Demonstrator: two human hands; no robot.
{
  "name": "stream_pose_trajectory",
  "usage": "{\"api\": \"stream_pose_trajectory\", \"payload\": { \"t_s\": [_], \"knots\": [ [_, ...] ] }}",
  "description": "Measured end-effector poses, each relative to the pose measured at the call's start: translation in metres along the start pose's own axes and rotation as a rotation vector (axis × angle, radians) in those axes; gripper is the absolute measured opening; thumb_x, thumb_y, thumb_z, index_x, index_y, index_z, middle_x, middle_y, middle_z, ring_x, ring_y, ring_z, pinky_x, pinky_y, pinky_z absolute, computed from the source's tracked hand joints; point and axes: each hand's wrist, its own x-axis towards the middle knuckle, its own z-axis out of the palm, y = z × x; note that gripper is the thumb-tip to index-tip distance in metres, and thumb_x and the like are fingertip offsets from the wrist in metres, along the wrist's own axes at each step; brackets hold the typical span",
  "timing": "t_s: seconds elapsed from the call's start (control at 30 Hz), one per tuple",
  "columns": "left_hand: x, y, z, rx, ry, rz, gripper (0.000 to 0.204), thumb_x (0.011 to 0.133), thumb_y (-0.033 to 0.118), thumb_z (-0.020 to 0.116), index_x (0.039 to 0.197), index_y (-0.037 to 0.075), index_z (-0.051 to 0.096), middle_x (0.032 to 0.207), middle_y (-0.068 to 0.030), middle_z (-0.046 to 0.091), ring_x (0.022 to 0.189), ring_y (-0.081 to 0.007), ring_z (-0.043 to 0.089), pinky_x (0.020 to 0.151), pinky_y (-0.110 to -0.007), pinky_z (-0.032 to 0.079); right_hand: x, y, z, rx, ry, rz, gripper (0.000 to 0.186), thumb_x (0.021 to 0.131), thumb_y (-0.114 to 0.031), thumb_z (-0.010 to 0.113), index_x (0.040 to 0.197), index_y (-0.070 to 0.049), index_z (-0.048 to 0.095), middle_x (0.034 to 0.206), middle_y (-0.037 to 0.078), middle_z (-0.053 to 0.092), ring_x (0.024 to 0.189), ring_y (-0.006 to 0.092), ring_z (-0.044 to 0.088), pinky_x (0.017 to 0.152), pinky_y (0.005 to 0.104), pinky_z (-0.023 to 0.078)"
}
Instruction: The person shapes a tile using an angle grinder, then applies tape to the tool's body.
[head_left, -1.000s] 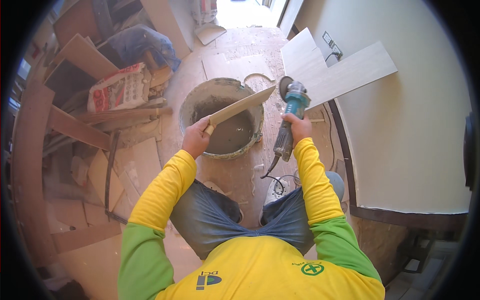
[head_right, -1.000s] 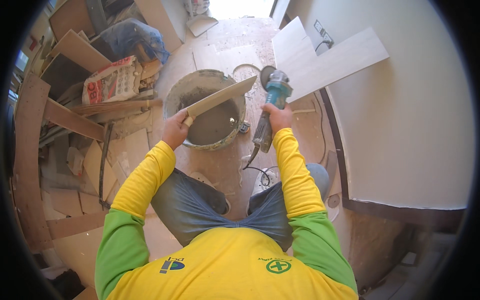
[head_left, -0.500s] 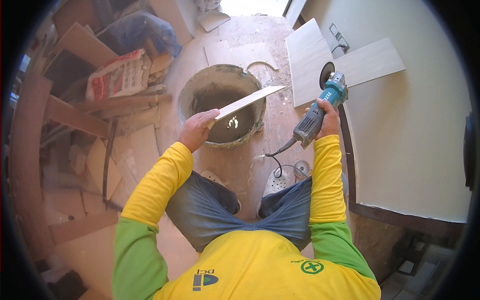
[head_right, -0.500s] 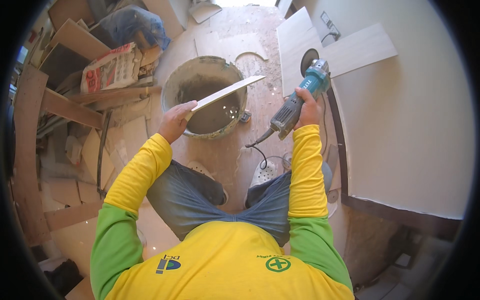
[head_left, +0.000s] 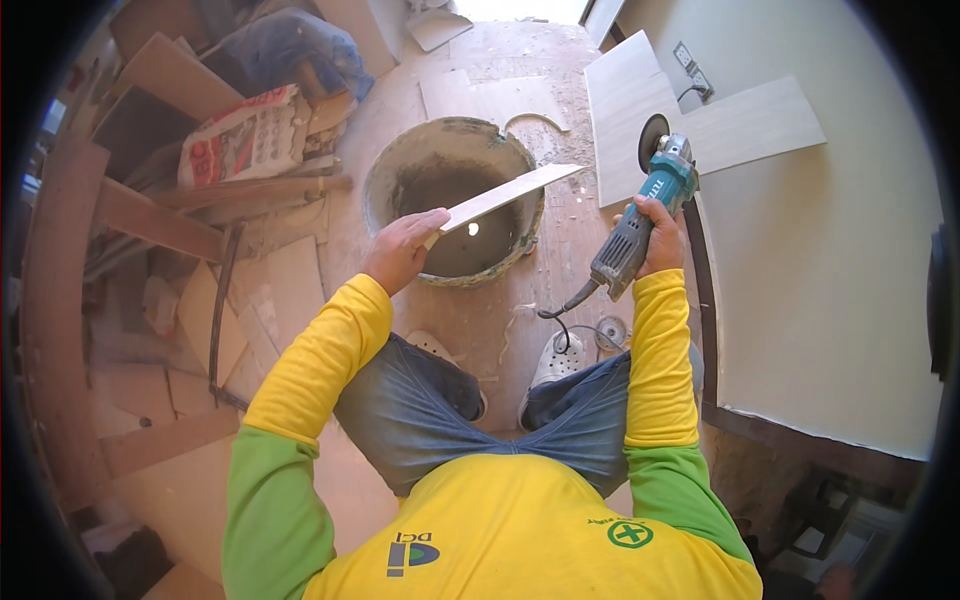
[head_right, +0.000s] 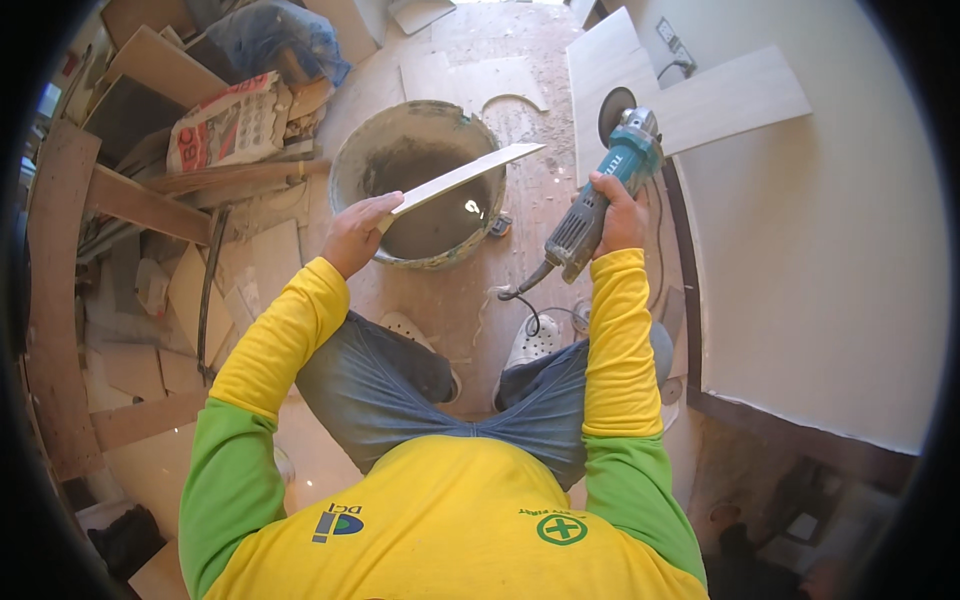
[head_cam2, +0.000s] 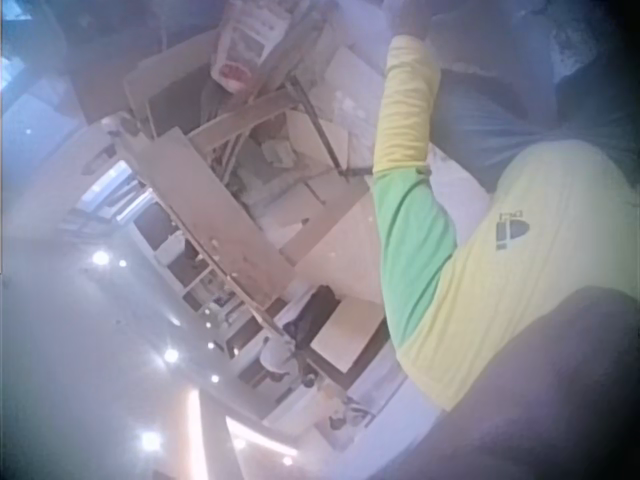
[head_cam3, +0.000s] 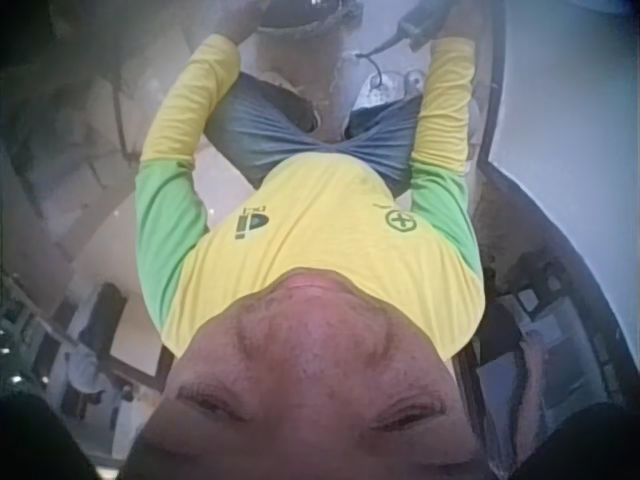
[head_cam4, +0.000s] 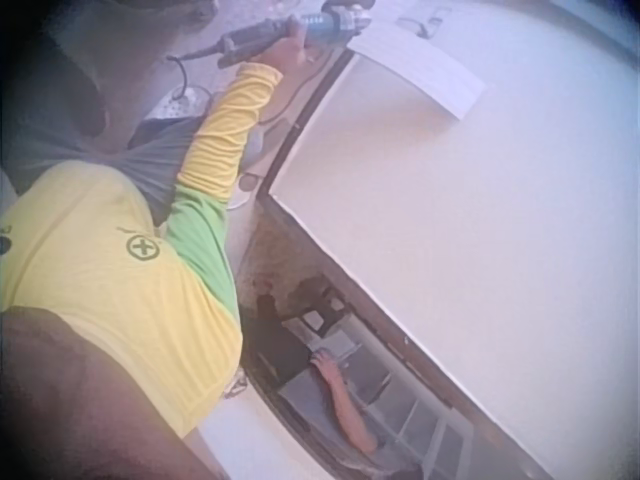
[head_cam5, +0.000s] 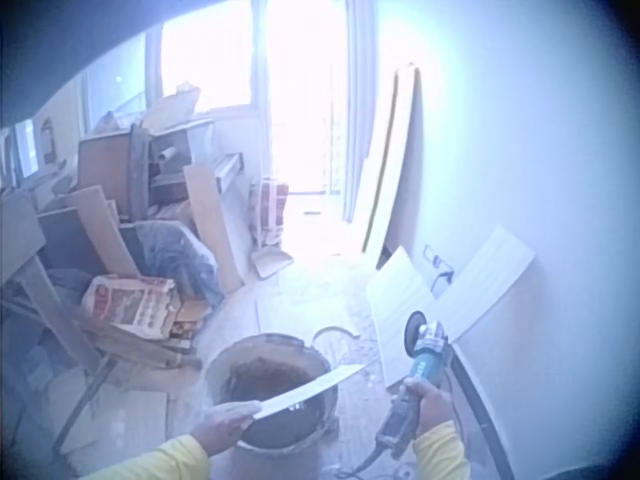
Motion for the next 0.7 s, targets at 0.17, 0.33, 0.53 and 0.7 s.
{"api": "stream_pose_trajectory", "payload": {
  "t_s": [0.17, 0.33, 0.53, 0.7],
  "knots": [
    [-0.001, 0.000, 0.001, -0.029, 0.003, -0.004, 0.052, 0.083, -0.013, 0.056, 0.126, 0.013, 0.068, 0.124, -0.0119, 0.071, 0.111, -0.0315, 0.068, 0.098, -0.037, 0.056, 0.002, 0.005, -0.001, -0.035, -0.016, 0.005, 0.042, 0.081, -0.019, 0.076, 0.112, 0.000, 0.054, 0.088, 0.012, 0.067, 0.070, 0.0240, 0.070, 0.062, 0.0356, 0.062],
    [-0.001, 0.000, 0.001, 0.112, -0.040, 0.189, 0.037, 0.083, -0.004, 0.068, 0.117, 0.010, 0.070, 0.120, -0.0104, 0.071, 0.114, -0.0312, 0.066, 0.097, -0.039, 0.055, -0.004, 0.002, 0.003, -0.017, -0.015, 0.017, 0.043, 0.081, -0.019, 0.076, 0.113, -0.002, 0.053, 0.088, 0.012, 0.067, 0.071, 0.0245, 0.071, 0.063, 0.0365, 0.062],
    [-0.007, -0.002, 0.004, 0.182, -0.101, 0.334, 0.034, 0.078, 0.006, 0.073, 0.112, 0.010, 0.072, 0.124, -0.0071, 0.066, 0.119, -0.0287, 0.059, 0.102, -0.037, 0.052, -0.008, -0.008, 0.003, 0.007, -0.009, 0.041, 0.046, 0.082, -0.017, 0.075, 0.117, -0.005, 0.050, 0.090, 0.012, 0.066, 0.071, 0.0250, 0.071, 0.063, 0.0368, 0.062],
    [-0.008, 0.000, 0.004, 0.193, -0.148, 0.334, 0.035, 0.077, 0.006, 0.072, 0.112, 0.010, 0.072, 0.124, -0.0061, 0.065, 0.119, -0.0282, 0.058, 0.101, -0.036, 0.052, -0.016, -0.012, 0.009, 0.005, 0.036, 0.002, 0.042, 0.079, -0.019, 0.077, 0.109, 0.003, 0.057, 0.085, 0.014, 0.066, 0.070, 0.0240, 0.070, 0.067, 0.0352, 0.059]
  ]
}}
